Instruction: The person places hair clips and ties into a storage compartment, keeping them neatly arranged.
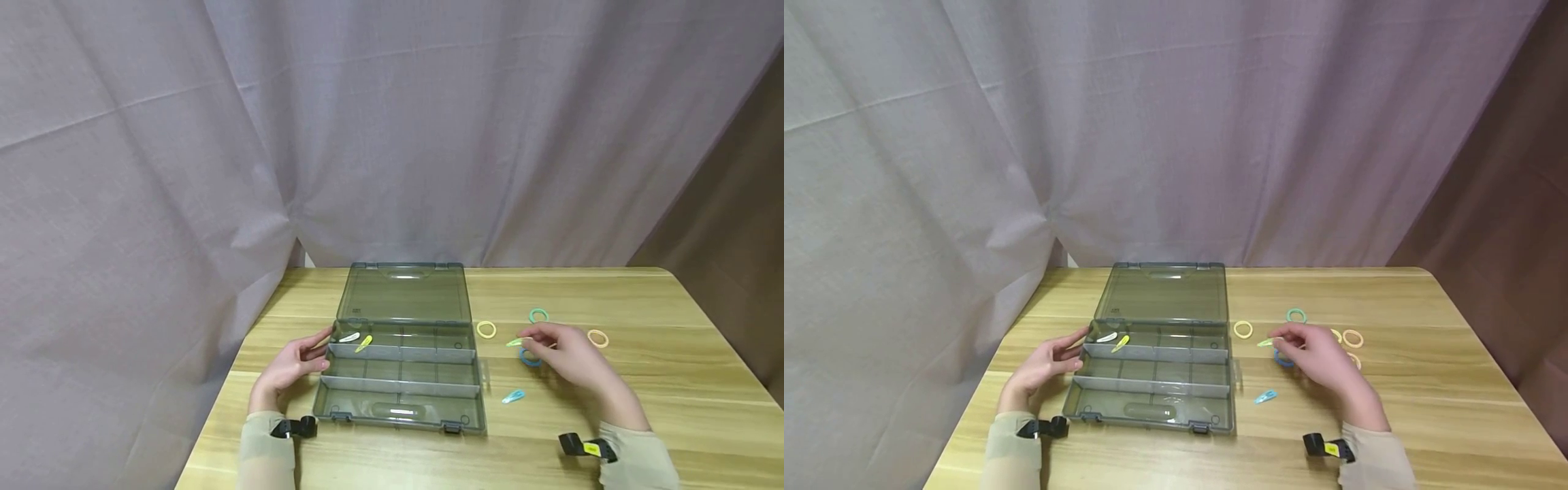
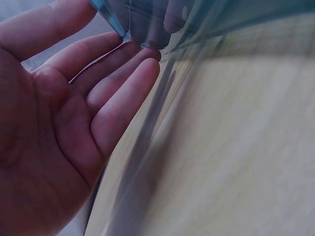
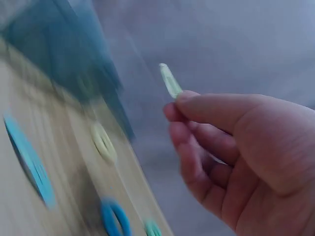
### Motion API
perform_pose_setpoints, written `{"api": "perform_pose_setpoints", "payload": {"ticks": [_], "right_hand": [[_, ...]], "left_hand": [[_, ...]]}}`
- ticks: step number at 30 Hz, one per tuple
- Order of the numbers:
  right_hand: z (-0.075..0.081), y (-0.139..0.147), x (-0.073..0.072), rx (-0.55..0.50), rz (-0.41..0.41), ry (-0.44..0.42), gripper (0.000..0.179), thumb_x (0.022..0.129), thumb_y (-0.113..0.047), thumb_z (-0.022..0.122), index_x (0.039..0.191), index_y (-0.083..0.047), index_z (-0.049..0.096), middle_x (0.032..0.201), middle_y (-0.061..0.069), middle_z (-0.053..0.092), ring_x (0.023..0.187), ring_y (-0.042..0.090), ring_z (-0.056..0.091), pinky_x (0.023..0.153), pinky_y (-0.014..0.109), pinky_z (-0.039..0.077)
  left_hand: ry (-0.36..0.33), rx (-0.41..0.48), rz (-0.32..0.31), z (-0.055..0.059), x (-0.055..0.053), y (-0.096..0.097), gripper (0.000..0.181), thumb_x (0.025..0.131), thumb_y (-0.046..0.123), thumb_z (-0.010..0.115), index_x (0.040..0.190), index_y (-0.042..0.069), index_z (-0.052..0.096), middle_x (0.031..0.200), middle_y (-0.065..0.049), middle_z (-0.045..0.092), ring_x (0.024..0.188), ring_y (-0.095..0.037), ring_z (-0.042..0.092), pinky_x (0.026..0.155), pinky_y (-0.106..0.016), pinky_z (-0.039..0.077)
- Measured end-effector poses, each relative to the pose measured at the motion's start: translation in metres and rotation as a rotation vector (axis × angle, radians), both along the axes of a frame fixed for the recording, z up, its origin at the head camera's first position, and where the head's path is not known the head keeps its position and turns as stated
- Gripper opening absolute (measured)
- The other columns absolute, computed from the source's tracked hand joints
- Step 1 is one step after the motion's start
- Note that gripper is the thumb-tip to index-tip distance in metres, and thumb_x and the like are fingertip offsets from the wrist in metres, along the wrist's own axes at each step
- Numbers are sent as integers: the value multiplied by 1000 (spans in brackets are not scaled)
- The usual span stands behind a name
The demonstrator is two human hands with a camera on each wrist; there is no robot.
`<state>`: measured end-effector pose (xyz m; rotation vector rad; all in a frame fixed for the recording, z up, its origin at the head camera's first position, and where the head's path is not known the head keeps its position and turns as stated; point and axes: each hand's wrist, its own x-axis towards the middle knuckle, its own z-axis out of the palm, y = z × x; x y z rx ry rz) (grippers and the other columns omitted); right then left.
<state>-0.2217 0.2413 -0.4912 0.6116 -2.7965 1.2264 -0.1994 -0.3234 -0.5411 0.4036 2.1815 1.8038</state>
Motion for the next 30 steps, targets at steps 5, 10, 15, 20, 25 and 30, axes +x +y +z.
{"api": "perform_pose_setpoints", "payload": {"ticks": [5, 10, 15, 20, 25, 30], "right_hand": [[6, -60, -12, -91, 64, -40, 21, 99, -18, 79, 118, -7, 78, 95, 1, 79, 81, 14, 72, 70, 25, 58], [9, -131, -31, -161, 175, -158, 15, 100, -19, 78, 109, -7, 80, 94, 11, 79, 83, 33, 74, 67, 28, 59], [2, -184, -45, -88, 190, -155, 18, 100, -13, 76, 113, -2, 79, 90, 7, 80, 78, 21, 75, 61, 27, 56], [-5, -220, -51, 30, 183, -145, 9, 97, -12, 79, 104, -5, 78, 83, -1, 78, 70, 10, 70, 59, 27, 53], [-10, -241, -52, 139, 216, -88, 5, 95, -13, 82, 95, -9, 81, 80, -7, 76, 73, 6, 67, 73, 30, 59], [-13, -251, -54, 191, 222, -62, 4, 92, -10, 82, 96, -9, 83, 84, -6, 78, 78, 8, 70, 82, 33, 62]], "left_hand": [[8, -4, -3, -1, 0, 0, 78, 97, -2, 72, 163, -8, 31, 169, -26, 26, 150, -52, 35, 112, -25, 46], [14, 2, -2, -2, 0, -1, 76, 98, -4, 71, 162, -10, 31, 168, -27, 27, 149, -53, 35, 111, -24, 47], [13, 3, -7, -1, -1, 0, 77, 98, -4, 70, 163, -9, 30, 168, -28, 28, 149, -53, 36, 111, -24, 47], [15, -1, -10, 0, -1, 0, 76, 98, -5, 69, 163, -9, 30, 167, -28, 28, 149, -53, 36, 111, -25, 47], [18, -3, -7, 1, -1, 0, 76, 97, -4, 70, 163, -9, 31, 168, -28, 28, 149, -53, 36, 111, -25, 47], [18, -11, 2, 0, 0, 0, 77, 97, -4, 71, 162, -8, 32, 169, -26, 27, 149, -52, 36, 112, -25, 46]]}}
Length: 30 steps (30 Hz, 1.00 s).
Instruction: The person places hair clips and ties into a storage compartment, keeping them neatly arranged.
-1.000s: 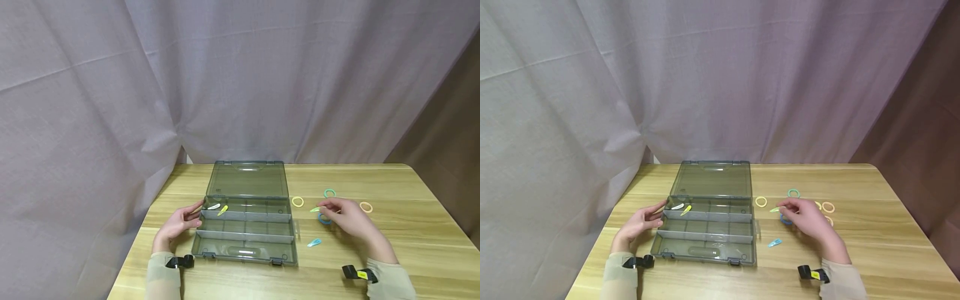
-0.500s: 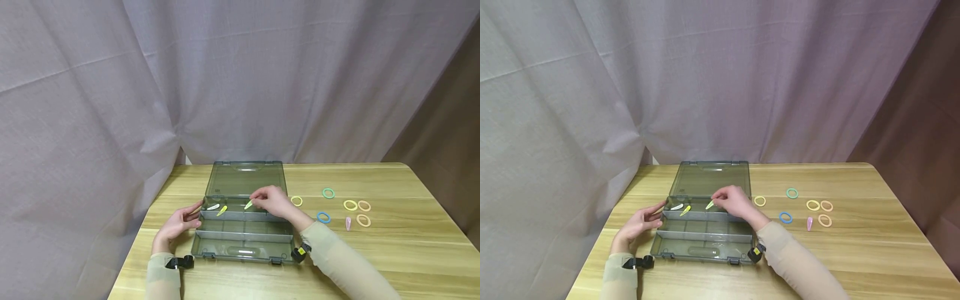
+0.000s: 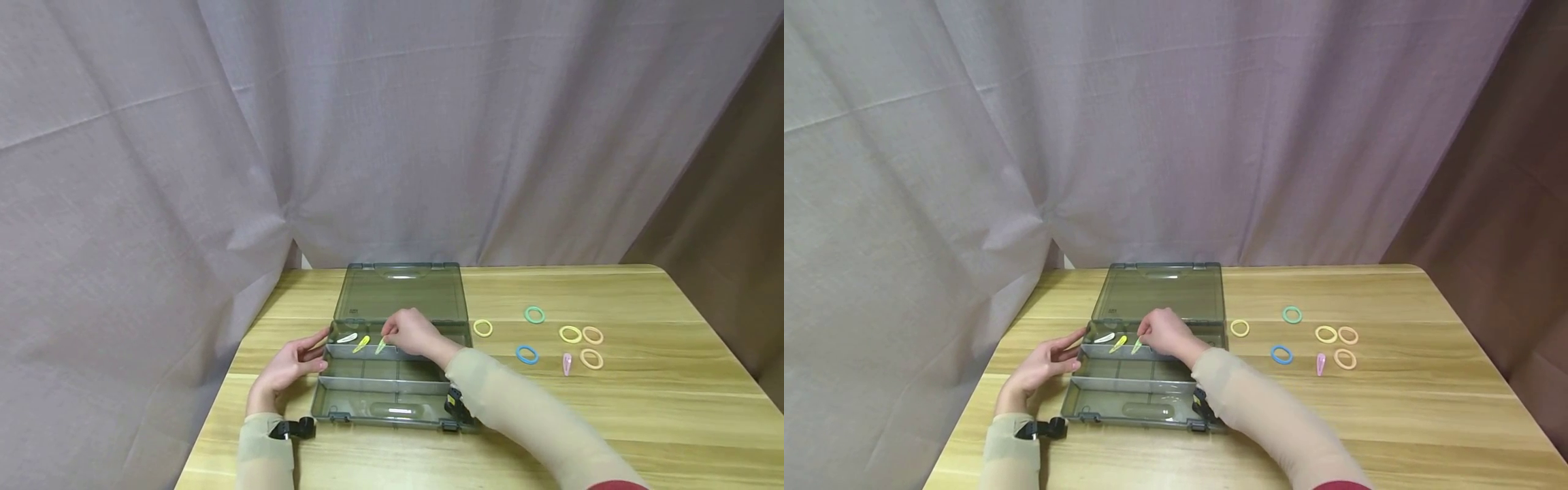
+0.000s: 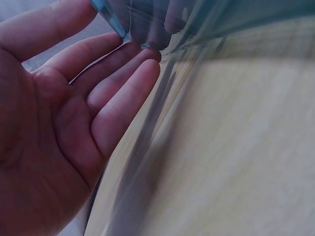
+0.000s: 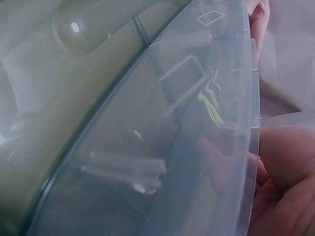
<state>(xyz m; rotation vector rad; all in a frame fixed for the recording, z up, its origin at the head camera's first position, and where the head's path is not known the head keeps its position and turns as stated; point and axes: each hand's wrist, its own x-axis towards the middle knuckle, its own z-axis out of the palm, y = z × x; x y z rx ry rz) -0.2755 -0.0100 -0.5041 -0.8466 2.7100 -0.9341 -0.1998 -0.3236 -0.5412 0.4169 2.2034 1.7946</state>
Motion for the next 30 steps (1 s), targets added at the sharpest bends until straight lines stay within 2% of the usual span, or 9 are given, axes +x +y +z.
{"api": "perform_pose_setpoints", "payload": {"ticks": [8, 13, 17, 23, 25, 30], "right_hand": [[-3, -7, 0, 6, -15, -8, 7, 92, -10, 84, 98, -8, 85, 87, -3, 80, 74, 6, 69, 82, 32, 62], [-5, -8, 0, 4, -11, -18, 9, 92, -7, 82, 100, -6, 85, 92, 0, 82, 69, 4, 66, 75, 29, 61], [-5, -10, 0, 7, -20, -18, 9, 92, -5, 81, 100, -6, 85, 94, 1, 82, 71, 5, 67, 72, 27, 59], [-3, -12, 1, 62, -82, -29, 8, 91, -10, 82, 98, -11, 87, 96, -1, 82, 82, 10, 70, 86, 35, 62], [-2, -13, 1, 71, -109, -45, 7, 90, -11, 83, 96, -12, 87, 96, -1, 82, 80, 12, 72, 89, 37, 62], [-3, -17, 2, 59, -158, -67, 5, 89, -13, 85, 94, -14, 87, 95, -2, 82, 82, 14, 72, 90, 39, 62]], "left_hand": [[1, 6, -7, -1, 0, 0, 76, 97, -4, 71, 163, -8, 32, 169, -26, 27, 149, -52, 35, 112, -27, 47], [2, 12, -13, -1, 1, 0, 78, 97, -1, 73, 163, -9, 31, 169, -26, 26, 149, -52, 35, 112, -27, 47], [1, 13, -9, -1, 1, 0, 77, 98, -2, 72, 162, -8, 32, 169, -26, 26, 150, -52, 35, 112, -26, 47], [-6, 11, -2, -2, 0, 0, 74, 98, -5, 69, 163, -8, 33, 169, -25, 27, 150, -51, 36, 113, -26, 46], [-7, 12, 1, -1, 0, 0, 74, 98, -5, 70, 162, -8, 33, 169, -25, 28, 149, -51, 36, 113, -25, 45], [-13, 17, 5, -1, -1, 0, 75, 97, -5, 70, 162, -8, 33, 169, -24, 28, 150, -50, 36, 113, -24, 45]]}}
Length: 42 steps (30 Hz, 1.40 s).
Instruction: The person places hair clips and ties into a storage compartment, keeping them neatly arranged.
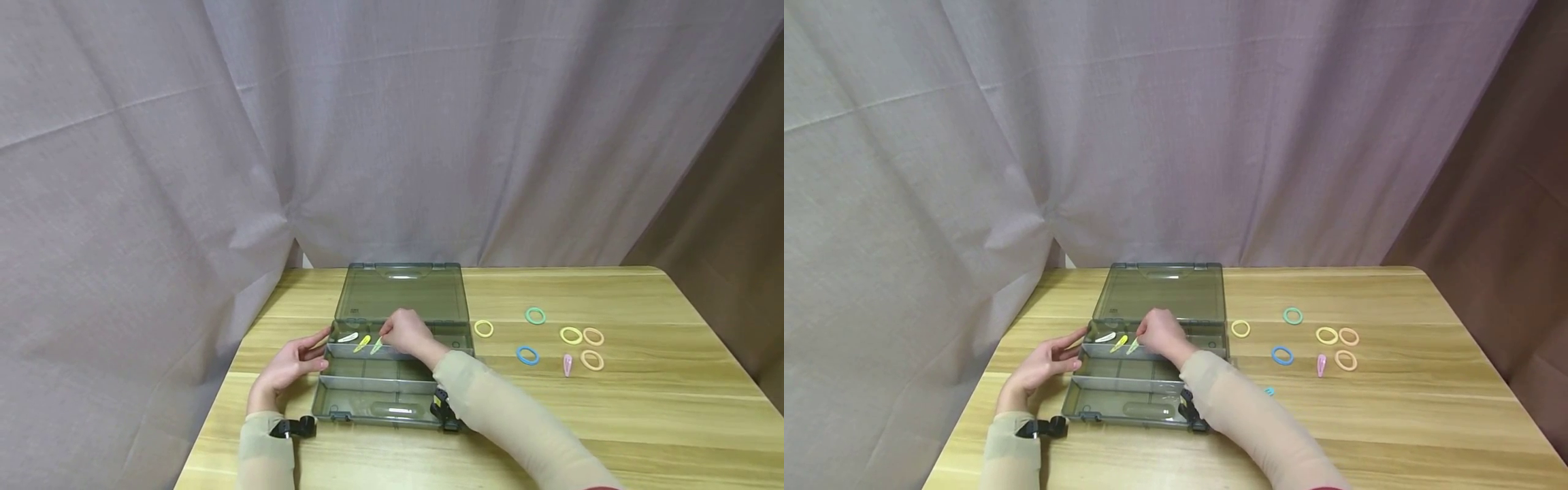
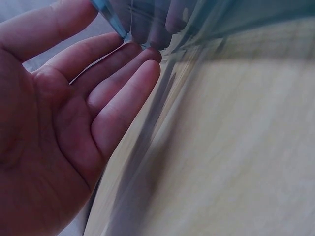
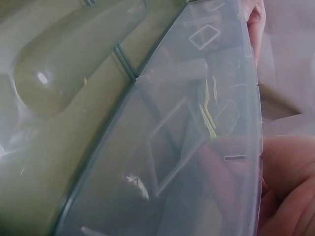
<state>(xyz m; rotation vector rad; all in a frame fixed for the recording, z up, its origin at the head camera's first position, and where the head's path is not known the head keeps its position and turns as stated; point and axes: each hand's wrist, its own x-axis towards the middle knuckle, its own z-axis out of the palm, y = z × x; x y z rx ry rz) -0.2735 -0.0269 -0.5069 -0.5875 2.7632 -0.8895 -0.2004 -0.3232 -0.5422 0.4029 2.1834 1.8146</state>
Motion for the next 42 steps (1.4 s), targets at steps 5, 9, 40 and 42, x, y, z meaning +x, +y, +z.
{"api": "perform_pose_setpoints", "payload": {"ticks": [5, 9, 40, 42], "right_hand": [[-2, 0, 1, 1, -12, 19, 8, 89, -15, 86, 96, -13, 87, 97, -2, 82, 92, 18, 74, 91, 40, 62], [-2, 1, 3, 7, -5, 46, 8, 89, -13, 84, 97, -12, 87, 97, -1, 82, 92, 19, 75, 87, 40, 63], [5, 5, 2, 17, 74, 67, 10, 91, -11, 83, 100, -9, 86, 102, 3, 82, 103, 26, 75, 94, 43, 62], [7, 11, 1, -17, 97, 32, 14, 92, -12, 82, 104, -7, 85, 104, 4, 82, 99, 23, 76, 93, 40, 62]], "left_hand": [[1, 0, -2, 1, 0, 1, 75, 98, -4, 70, 162, -8, 33, 170, -24, 28, 150, -50, 35, 114, -24, 44], [8, -6, -7, 0, 0, 1, 75, 98, -3, 71, 162, -8, 33, 169, -24, 28, 150, -50, 36, 113, -23, 44], [18, 1, -11, 1, 1, -1, 76, 97, -4, 71, 162, -9, 32, 170, -25, 26, 150, -52, 34, 113, -25, 45], [17, 2, -13, 1, 1, -1, 76, 97, -4, 71, 162, -9, 31, 170, -25, 26, 150, -52, 34, 113, -25, 45]]}}
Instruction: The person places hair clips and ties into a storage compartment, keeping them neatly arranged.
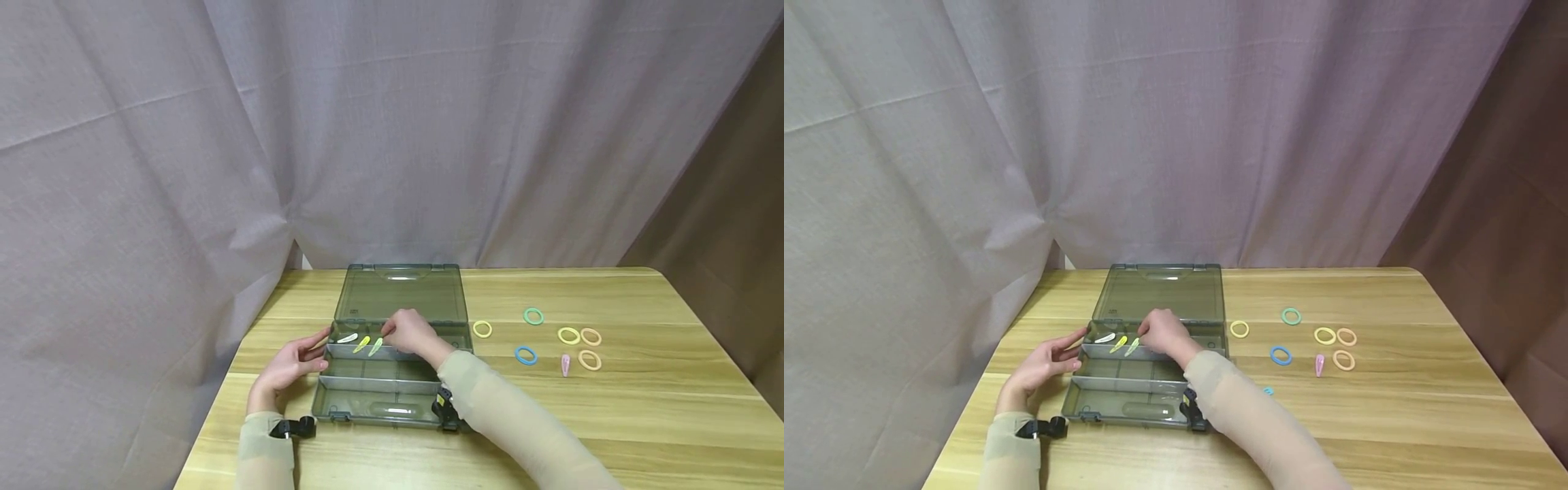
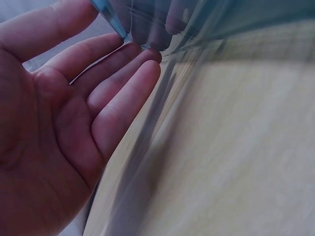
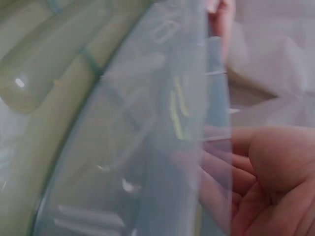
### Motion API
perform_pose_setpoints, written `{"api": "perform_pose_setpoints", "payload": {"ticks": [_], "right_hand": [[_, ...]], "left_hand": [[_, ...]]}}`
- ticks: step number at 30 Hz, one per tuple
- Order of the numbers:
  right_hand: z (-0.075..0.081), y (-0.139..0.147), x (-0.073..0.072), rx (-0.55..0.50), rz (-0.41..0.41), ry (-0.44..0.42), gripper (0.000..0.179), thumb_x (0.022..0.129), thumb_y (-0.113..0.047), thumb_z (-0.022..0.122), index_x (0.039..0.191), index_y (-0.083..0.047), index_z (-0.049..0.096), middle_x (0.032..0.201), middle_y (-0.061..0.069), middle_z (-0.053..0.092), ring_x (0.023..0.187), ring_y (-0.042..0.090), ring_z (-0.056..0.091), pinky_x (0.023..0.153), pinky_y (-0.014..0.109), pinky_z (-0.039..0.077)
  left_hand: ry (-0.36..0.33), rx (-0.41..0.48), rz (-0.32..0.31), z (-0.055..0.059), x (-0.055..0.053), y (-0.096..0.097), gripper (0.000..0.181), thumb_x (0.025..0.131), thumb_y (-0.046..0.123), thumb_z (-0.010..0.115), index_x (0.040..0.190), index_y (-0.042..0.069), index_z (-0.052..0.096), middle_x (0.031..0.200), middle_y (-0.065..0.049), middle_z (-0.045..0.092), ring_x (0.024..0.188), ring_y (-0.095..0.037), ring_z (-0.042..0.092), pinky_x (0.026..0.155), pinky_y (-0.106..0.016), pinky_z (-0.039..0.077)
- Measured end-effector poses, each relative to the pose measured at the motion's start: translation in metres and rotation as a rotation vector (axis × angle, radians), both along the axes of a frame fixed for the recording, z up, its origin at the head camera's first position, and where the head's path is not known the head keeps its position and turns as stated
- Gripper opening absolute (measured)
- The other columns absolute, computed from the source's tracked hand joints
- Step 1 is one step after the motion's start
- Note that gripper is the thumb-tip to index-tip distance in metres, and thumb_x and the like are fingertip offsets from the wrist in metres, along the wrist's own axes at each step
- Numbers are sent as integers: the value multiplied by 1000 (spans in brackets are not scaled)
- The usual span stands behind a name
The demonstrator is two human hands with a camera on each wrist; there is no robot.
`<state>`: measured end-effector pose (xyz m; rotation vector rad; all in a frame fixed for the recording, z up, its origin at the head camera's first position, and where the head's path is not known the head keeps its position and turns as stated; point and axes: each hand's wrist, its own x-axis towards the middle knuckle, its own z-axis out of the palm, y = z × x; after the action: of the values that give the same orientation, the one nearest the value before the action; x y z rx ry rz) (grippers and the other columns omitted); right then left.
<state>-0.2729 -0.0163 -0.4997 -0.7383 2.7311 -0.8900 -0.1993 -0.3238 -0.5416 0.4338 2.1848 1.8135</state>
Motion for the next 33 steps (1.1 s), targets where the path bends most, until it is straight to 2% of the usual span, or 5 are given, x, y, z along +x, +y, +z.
{"api": "perform_pose_setpoints", "payload": {"ticks": [8, 15, 24, 31, 33], "right_hand": [[18, 43, -5, -214, 121, -212, 36, 103, -17, 72, 133, 3, 72, 106, 11, 80, 85, 20, 76, 71, 28, 62], [36, 99, -5, -378, 102, -211, 37, 107, -15, 67, 137, 5, 68, 109, 17, 78, 98, 38, 75, 83, 37, 66], [23, 176, 7, -495, -60, -205, 41, 107, -20, 68, 140, 4, 66, 121, 29, 73, 103, 44, 74, 88, 53, 65], [9, 220, 28, -441, -79, -172, 40, 105, -19, 71, 133, 9, 69, 122, 24, 75, 103, 23, 77, 85, 27, 63], [4, 231, 34, -422, -56, -185, 38, 104, -18, 72, 132, 8, 71, 121, 23, 76, 99, 19, 76, 82, 27, 63]], "left_hand": [[-2, 20, -7, 0, -3, 0, 76, 97, -5, 70, 162, -9, 30, 169, -27, 25, 150, -52, 33, 112, -24, 47], [-3, 33, 2, 1, -5, 0, 76, 97, -6, 69, 163, -9, 30, 170, -25, 25, 151, -51, 33, 112, -23, 45], [8, 20, 0, 2, -5, 1, 75, 97, -8, 68, 162, -10, 30, 170, -25, 25, 150, -52, 33, 115, -28, 44], [-1, 33, -9, -2, -3, 0, 77, 96, -7, 70, 161, -11, 29, 170, -26, 23, 150, -52, 32, 113, -25, 46], [-2, 36, -6, -3, -2, 0, 78, 96, -5, 72, 161, -11, 30, 170, -26, 24, 150, -52, 32, 113, -25, 46]]}}
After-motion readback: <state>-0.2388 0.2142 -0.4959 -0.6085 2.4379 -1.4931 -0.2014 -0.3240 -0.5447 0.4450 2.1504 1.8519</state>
